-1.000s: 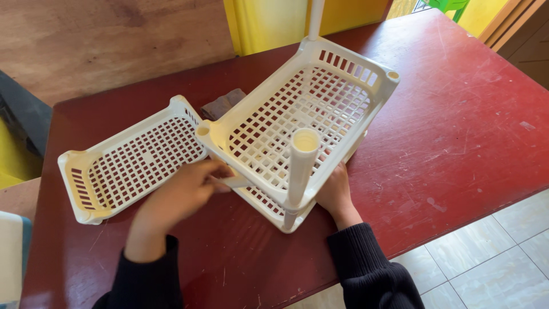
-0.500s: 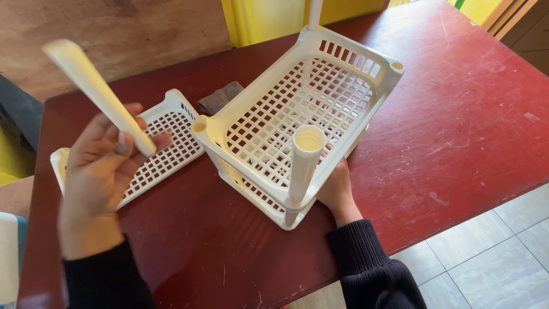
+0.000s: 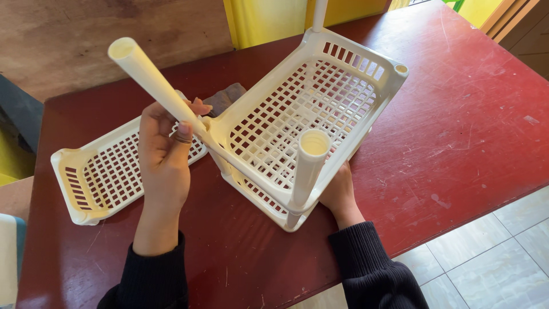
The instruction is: The person wipes a white plastic basket with a cloth, then inserts four white plastic poles into the basket's corners to form a frame. They stack a second basket on top and secure it with additional poles, completing a two-tier rack. Finally, they wipe a blue dish rack and its tray.
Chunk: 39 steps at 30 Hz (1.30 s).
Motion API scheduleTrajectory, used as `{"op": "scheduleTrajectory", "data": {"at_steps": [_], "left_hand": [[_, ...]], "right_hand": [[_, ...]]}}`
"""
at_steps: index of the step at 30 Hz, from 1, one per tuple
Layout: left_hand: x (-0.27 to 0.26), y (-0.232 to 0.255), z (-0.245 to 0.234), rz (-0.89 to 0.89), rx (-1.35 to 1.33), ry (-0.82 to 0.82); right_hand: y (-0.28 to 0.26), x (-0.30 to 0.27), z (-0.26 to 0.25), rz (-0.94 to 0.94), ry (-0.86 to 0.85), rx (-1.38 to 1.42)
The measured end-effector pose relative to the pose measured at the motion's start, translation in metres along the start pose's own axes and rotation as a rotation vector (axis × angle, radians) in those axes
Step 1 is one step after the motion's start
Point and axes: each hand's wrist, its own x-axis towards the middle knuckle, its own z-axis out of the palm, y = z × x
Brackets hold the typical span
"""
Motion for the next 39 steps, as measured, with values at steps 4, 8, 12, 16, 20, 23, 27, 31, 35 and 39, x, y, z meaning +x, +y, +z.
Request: {"op": "scheduleTrajectory", "data": {"at_steps": [4,8,12,16,20,23,27,31,35,39], "left_hand": [[0.008,-0.003,0.004,0.034,0.069,0.010],[0.018,-0.007,0.004,-0.083,0.128,-0.020],[0.008,-0.008,0.007,-0.033,0.169,-0.004],[0.005,-0.008,0.007,0.037,0.200,-0.041],[0.006,-0.004,0.006,-0.012,0.209,-0.031],[0.007,0.000,0.004,-0.025,0.225,-0.068],[0.011,0.000,0.004,-0.039,0.259,-0.091],[0.016,-0.001,0.004,-0.058,0.256,-0.111],[0.021,-0.003,0.001,-0.036,0.100,-0.146],[0.019,-0.005,-0.004,-0.031,0.062,-0.157]], "right_hand": [[0.001,-0.001,0.000,0.063,0.007,0.036],[0.001,-0.002,0.004,0.090,0.038,0.105],[0.008,-0.005,0.004,0.173,0.016,0.160],[0.011,-0.009,0.007,0.268,-0.018,0.173],[0.013,-0.012,0.008,0.272,-0.025,0.171],[0.012,-0.012,0.008,0.259,-0.007,0.186],[0.010,-0.009,0.007,0.211,0.012,0.142],[0.006,-0.006,0.005,0.177,0.015,0.107],[0.003,-0.002,0.003,0.127,0.031,0.094],[0.005,-0.004,0.002,0.060,0.016,0.045]]}}
